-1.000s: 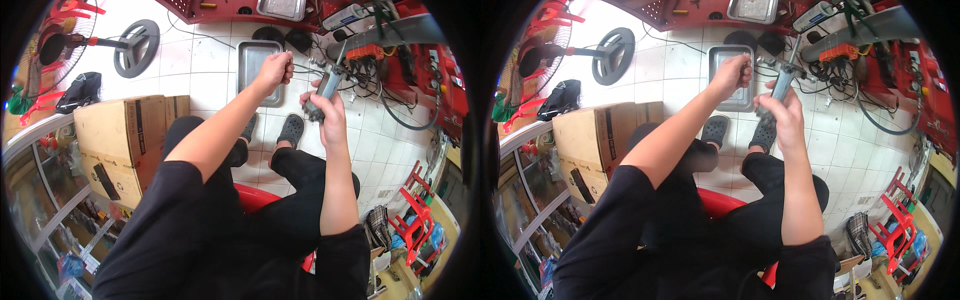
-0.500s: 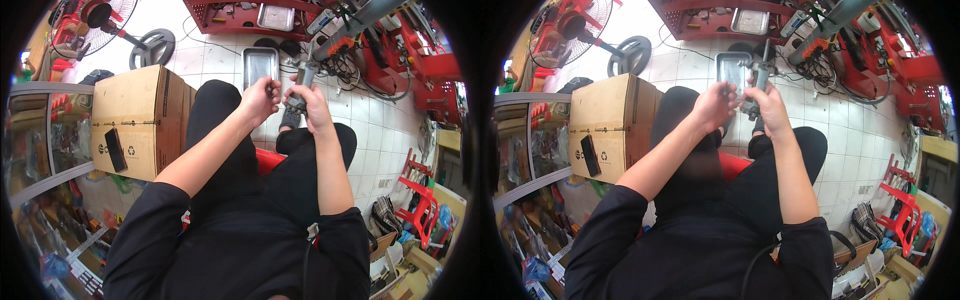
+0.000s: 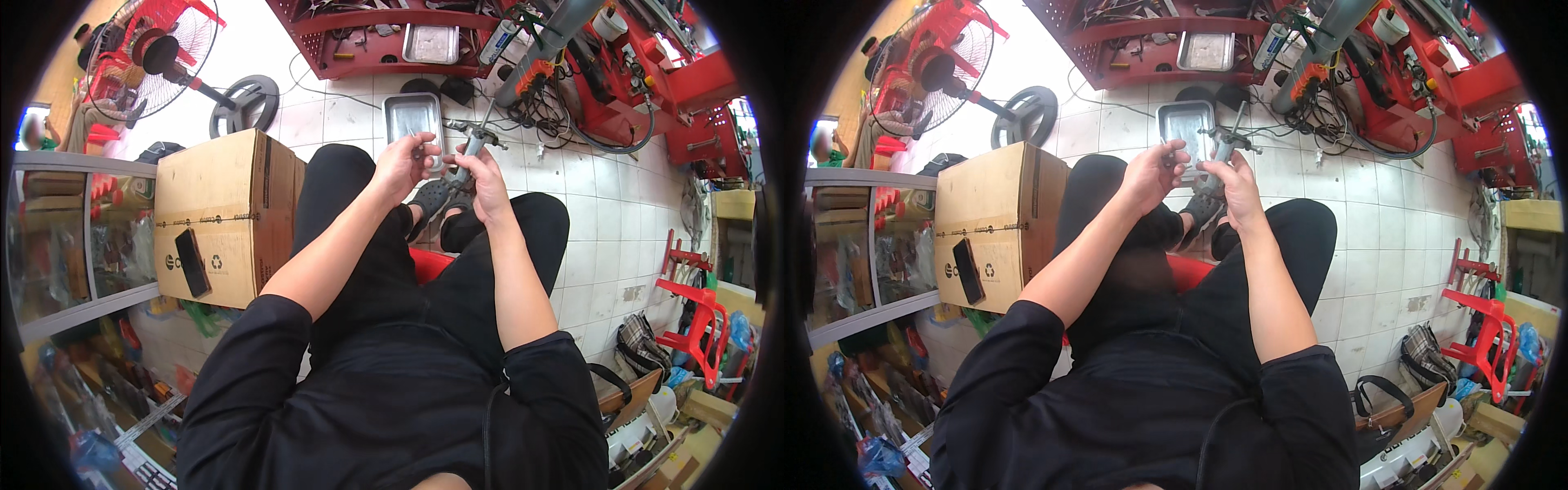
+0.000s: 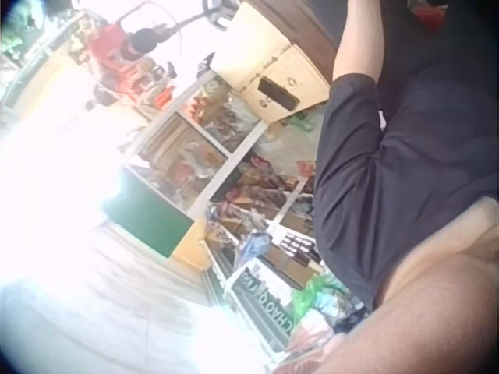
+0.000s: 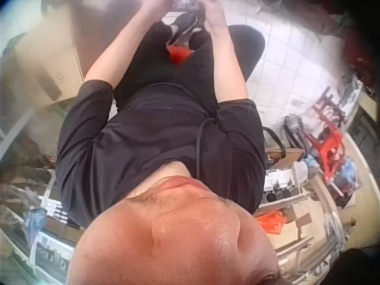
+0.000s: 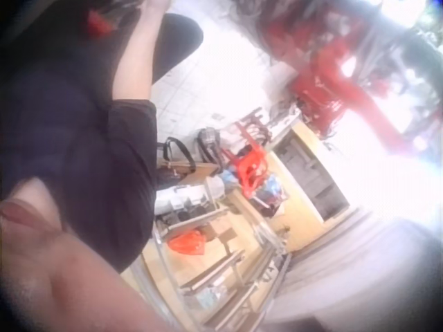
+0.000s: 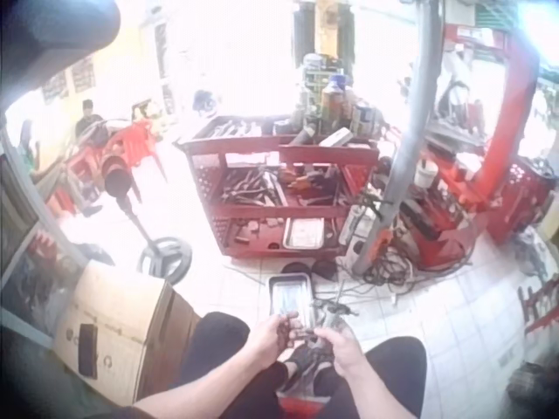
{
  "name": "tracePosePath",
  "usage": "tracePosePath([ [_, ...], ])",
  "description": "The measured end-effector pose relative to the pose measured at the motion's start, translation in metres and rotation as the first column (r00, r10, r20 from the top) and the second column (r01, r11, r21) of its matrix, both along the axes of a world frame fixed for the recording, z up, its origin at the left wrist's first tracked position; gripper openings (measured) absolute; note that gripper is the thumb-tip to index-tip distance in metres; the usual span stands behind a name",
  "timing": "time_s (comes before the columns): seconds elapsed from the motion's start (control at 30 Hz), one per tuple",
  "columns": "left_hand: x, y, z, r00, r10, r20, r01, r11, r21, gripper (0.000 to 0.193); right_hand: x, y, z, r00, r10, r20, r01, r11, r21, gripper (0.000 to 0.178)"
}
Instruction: The person sits on a stool and assembles a cylindrical mechanical component, likely a brake caliper, by hand. They insert a metal pin and attach a small metal clip to the assembly, manipulating the parts over a metal tray on the floor.
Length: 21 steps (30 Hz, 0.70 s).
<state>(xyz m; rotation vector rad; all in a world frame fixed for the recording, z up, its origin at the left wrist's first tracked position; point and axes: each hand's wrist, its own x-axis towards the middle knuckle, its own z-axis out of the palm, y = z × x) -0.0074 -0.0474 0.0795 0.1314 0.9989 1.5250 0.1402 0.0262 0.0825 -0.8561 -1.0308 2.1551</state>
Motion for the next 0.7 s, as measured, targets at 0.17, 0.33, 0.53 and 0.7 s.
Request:
tracePosePath([
  [0.17,0.001,0.003,0.005,0.985,-0.028,-0.168,0.020,0.999,-0.051,0.029,-0.002,-0.006,-0.008,0.997,0.044,0.056,-0.049,0.995,0.092,0.018],
  [0.33,0.003,0.000,0.006,0.996,0.000,-0.089,-0.005,0.998,-0.057,0.028,-0.011,-0.014,-0.003,0.999,-0.029,0.037,0.028,1.000,0.008,0.019],
  [0.53,0.008,0.003,0.007,0.997,0.012,-0.077,-0.020,0.994,-0.111,0.033,-0.013,-0.012,-0.014,0.993,-0.082,0.081,0.076,0.994,0.076,0.020],
  [0.7,0.014,0.010,-0.001,0.997,0.056,-0.054,-0.064,0.985,-0.160,0.034,-0.017,-0.019,-0.009,0.994,-0.094,0.055,0.090,0.994,0.067,0.023],
])
